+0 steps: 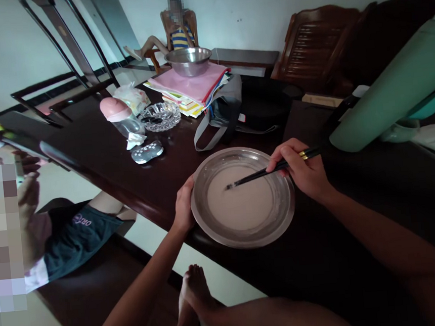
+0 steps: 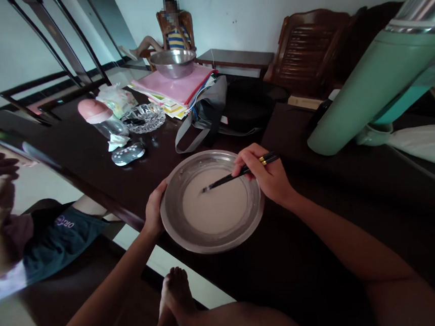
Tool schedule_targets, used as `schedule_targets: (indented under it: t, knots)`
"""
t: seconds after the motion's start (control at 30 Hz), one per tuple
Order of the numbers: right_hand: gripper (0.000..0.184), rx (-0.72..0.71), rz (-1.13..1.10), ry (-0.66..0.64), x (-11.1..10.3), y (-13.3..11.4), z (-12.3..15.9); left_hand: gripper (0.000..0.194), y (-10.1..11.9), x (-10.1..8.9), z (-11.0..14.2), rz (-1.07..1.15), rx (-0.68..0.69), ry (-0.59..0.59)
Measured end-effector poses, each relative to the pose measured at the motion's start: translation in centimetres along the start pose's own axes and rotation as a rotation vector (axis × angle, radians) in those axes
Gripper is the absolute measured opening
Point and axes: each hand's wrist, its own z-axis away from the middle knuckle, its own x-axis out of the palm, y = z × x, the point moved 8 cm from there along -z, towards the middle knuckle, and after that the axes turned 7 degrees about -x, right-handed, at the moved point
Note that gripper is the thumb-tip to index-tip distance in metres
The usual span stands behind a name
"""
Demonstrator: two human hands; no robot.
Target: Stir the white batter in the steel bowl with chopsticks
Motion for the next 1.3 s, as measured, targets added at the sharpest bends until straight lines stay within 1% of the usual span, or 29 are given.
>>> schedule_targets:
  t: [0.1, 0.13, 0.17, 0.23, 0.27, 0.3, 0.33, 0.4, 0.47, 0.5, 0.57, 0.63, 0.67, 0.7, 0.73, 0.8, 0.83, 0.87, 0.93, 1.0, 1.03, 1.07, 1.13, 1.17, 1.2, 1.23, 1.3]
  knots:
    - [0.034, -0.044, 0.022, 0.152, -1.3, -0.4, 0.1, 0.051, 0.3, 0.0, 0.1, -0.02, 0.007, 0.02]
    - [0.034, -0.036, 0.012, 0.159, -1.4, -0.4, 0.2, 0.05, 0.4, -0.1, 0.1, -0.031, 0.011, 0.028]
    - [0.034, -0.019, -0.002, 0.137, -1.2, -0.3, 0.2, 0.05, 0.5, -0.1, 0.1, -0.039, 0.011, 0.035]
    - [0.033, 0.016, -0.011, 0.012, 0.0, -0.1, 0.3, 0.05, 0.5, -0.1, 0.1, -0.042, 0.01, 0.038]
    - [0.033, 0.015, 0.006, -0.041, 0.5, -0.1, 0.3, 0.05, 0.5, 0.0, 0.1, -0.038, 0.009, 0.033]
    - [0.034, 0.003, 0.034, -0.067, 0.7, -0.2, 0.3, 0.051, 0.5, 0.0, 0.1, -0.036, 0.008, 0.029]
    - [0.034, -0.02, 0.064, -0.051, 0.6, -0.4, 0.2, 0.052, 0.6, 0.0, 0.1, -0.037, 0.01, 0.023]
    - [0.034, -0.057, 0.098, 0.049, -0.3, -0.9, 0.2, 0.052, 0.7, 0.1, 0.1, -0.049, 0.02, 0.012]
    - [0.033, -0.052, 0.073, 0.126, -0.9, -1.0, 0.4, 0.051, 0.7, 0.1, 0.1, -0.058, 0.028, 0.006]
    - [0.034, -0.034, 0.053, 0.113, -0.8, -1.0, 0.6, 0.05, 0.7, 0.1, 0.1, -0.058, 0.029, 0.004]
    - [0.035, -0.013, 0.047, 0.0, 0.2, -0.8, 0.8, 0.049, 0.7, 0.1, 0.1, -0.057, 0.02, 0.009]
    - [0.036, -0.035, 0.092, -0.102, 1.0, -0.9, 1.0, 0.048, 0.7, -0.1, 0.2, -0.06, 0.02, 0.027]
    - [0.036, -0.056, 0.128, -0.117, 1.1, -1.0, 0.9, 0.048, 0.7, -0.1, 0.2, -0.063, 0.025, 0.03]
    - [0.036, -0.076, 0.158, -0.099, 1.0, -1.0, 0.9, 0.047, 0.7, -0.1, 0.2, -0.065, 0.032, 0.029]
    - [0.037, -0.09, 0.172, -0.054, 0.6, -1.1, 0.8, 0.045, 0.7, -0.1, 0.2, -0.064, 0.038, 0.023]
    - [0.038, -0.09, 0.138, 0.048, -0.3, -1.2, 0.8, 0.044, 0.6, 0.0, 0.1, -0.064, 0.04, 0.004]
    - [0.038, -0.078, 0.103, 0.077, -0.5, -1.1, 0.8, 0.044, 0.5, 0.0, 0.1, -0.061, 0.035, -0.003]
    - [0.038, -0.063, 0.077, 0.076, -0.4, -1.1, 0.8, 0.045, 0.5, 0.0, 0.1, -0.058, 0.031, -0.005]
    - [0.038, -0.045, 0.092, -0.001, 0.3, -1.1, 0.8, 0.047, 0.4, -0.1, 0.1, -0.057, 0.027, 0.003]
    - [0.039, -0.069, 0.181, -0.072, 0.9, -1.3, 0.8, 0.048, 0.4, -0.2, 0.1, -0.055, 0.033, 0.019]
    - [0.04, -0.096, 0.229, -0.073, 0.9, -1.5, 0.7, 0.048, 0.4, -0.2, 0.1, -0.057, 0.038, 0.023]
    - [0.041, -0.126, 0.262, -0.045, 0.6, -1.7, 0.6, 0.048, 0.5, -0.2, 0.1, -0.059, 0.04, 0.023]
    - [0.04, -0.166, 0.262, 0.05, -0.1, -1.9, 0.6, 0.048, 0.5, -0.1, 0.1, -0.066, 0.037, 0.012]
    - [0.04, -0.166, 0.239, 0.08, -0.4, -1.8, 0.7, 0.048, 0.6, 0.0, 0.1, -0.068, 0.033, 0.004]
    - [0.041, -0.156, 0.216, 0.083, -0.4, -1.7, 0.7, 0.048, 0.6, 0.1, 0.1, -0.066, 0.027, 0.002]
    - [0.041, -0.14, 0.204, 0.054, -0.2, -1.5, 0.8, 0.048, 0.6, 0.1, 0.1, -0.061, 0.021, 0.006]
    - [0.041, -0.121, 0.228, -0.052, 0.7, -1.3, 0.8, 0.048, 0.8, 0.0, 0.2, -0.045, 0.016, 0.024]
